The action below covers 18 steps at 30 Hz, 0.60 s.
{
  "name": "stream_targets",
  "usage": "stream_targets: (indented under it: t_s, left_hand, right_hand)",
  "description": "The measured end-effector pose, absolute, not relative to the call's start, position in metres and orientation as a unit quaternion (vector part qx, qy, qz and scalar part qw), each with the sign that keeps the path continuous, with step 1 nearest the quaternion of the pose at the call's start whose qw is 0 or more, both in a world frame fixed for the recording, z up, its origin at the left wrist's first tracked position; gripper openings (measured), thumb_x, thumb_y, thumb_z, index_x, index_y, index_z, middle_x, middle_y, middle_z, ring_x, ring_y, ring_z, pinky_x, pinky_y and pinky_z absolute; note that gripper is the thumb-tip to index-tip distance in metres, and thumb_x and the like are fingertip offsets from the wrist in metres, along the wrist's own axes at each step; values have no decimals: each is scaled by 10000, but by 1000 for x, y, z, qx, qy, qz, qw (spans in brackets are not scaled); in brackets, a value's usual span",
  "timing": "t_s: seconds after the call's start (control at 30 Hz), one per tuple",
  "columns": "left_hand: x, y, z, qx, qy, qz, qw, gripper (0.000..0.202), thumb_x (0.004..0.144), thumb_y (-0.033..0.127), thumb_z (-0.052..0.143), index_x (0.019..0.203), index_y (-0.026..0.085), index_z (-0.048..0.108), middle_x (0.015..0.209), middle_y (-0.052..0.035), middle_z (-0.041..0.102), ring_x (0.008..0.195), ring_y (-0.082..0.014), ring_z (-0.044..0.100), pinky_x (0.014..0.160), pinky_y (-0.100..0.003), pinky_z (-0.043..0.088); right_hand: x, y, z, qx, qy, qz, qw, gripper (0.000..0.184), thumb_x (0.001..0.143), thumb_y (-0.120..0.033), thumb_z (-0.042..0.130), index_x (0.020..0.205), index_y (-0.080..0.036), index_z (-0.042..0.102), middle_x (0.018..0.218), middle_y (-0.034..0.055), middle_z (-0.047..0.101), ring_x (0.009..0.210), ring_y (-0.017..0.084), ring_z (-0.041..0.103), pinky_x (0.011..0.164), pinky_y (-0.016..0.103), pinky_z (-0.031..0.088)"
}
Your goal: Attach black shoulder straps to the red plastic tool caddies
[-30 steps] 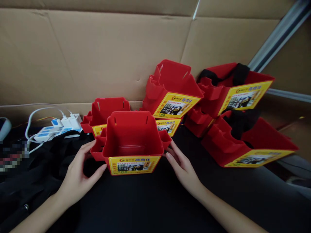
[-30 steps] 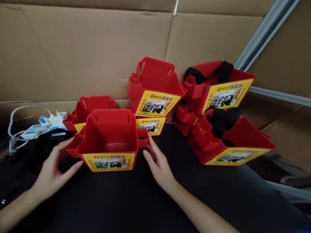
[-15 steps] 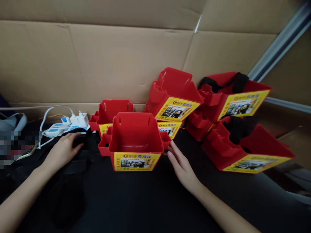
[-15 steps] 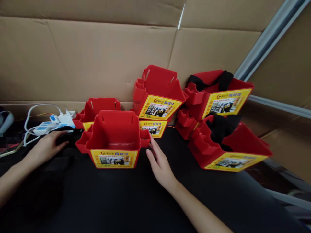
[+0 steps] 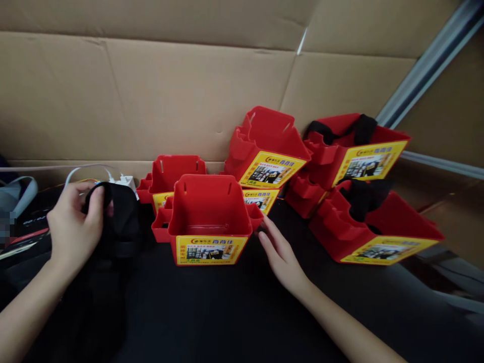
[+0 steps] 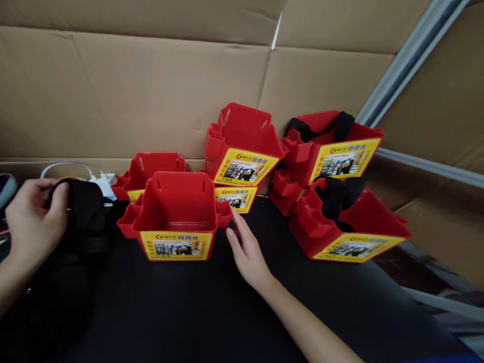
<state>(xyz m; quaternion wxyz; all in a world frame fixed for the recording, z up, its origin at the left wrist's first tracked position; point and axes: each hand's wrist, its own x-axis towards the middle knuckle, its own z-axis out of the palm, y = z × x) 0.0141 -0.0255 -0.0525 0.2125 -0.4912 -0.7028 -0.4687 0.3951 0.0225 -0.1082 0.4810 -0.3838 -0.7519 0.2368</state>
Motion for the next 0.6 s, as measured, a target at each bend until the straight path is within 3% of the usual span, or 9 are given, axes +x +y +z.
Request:
stream_targets:
  t_s: [0.1,0.2,0.27,0.3,0.37,0.4,0.5,0.6]
  left_hand:
    - [43,-28,-27,-568,-615,-484,256,170,848,291,555,960,168,595,928,-50,671,830,-175,637,752,-254,475]
    - [75,-23,4,-709,-492,-428,270,113,873,236,544,942,186,619,899,-29,698,803,-146,640,721,-222,460]
    - [93,-16,20,-750,-459,-391,272,125,883,231,531,950,197,631,914,-25,710,793,-148,648,685,-221,449]
    - [101,-11,27,-758,-454,-382,270,132,884,234,527,948,204,638,906,-20,713,779,-151,650,663,-224,441]
    - [113,-3,35,-767,-452,-376,257,146,879,246,520,935,223,653,874,-3,716,740,-151,648,625,-228,422]
    - [118,-1,38,-772,-451,-375,246,156,877,249,514,931,232,659,862,5,716,724,-148,646,617,-227,417]
    - [124,3,42,-785,-445,-383,195,173,880,265,506,929,231,668,868,9,718,716,-137,641,633,-215,423]
    - [117,5,43,-811,-447,-365,94,170,873,270,514,936,222,665,881,14,717,753,-136,642,669,-203,439]
  right_hand:
    - [388,15,-82,-373,-774,101,502,448,921,-274,440,1368,-293,401,1437,69,383,1350,239,325,1120,525,244]
    - [365,2,-45,-296,-821,27,488,454,881,-218,503,1324,-285,432,1337,86,462,1245,237,440,1046,467,370]
    - [340,-4,-22,-262,-838,72,473,522,880,-241,508,1378,-257,350,1095,77,565,888,162,593,803,336,523]
    - [327,-4,-13,-265,-840,113,461,565,893,-270,488,1416,-237,278,992,60,572,688,117,572,647,279,526]
    - [300,1,-1,-291,-839,168,428,702,853,-352,555,1436,-178,205,762,-7,555,535,97,500,498,238,460]
    - [290,6,3,-303,-835,187,419,668,835,-358,577,1396,-163,272,668,-38,523,511,96,487,464,224,425]
    - [276,23,8,-318,-805,250,434,285,854,-329,532,1089,-172,500,569,-64,482,460,76,475,421,196,363]
    - [283,37,13,-285,-766,345,462,126,892,-301,451,860,-188,497,521,-78,465,372,45,440,376,170,331]
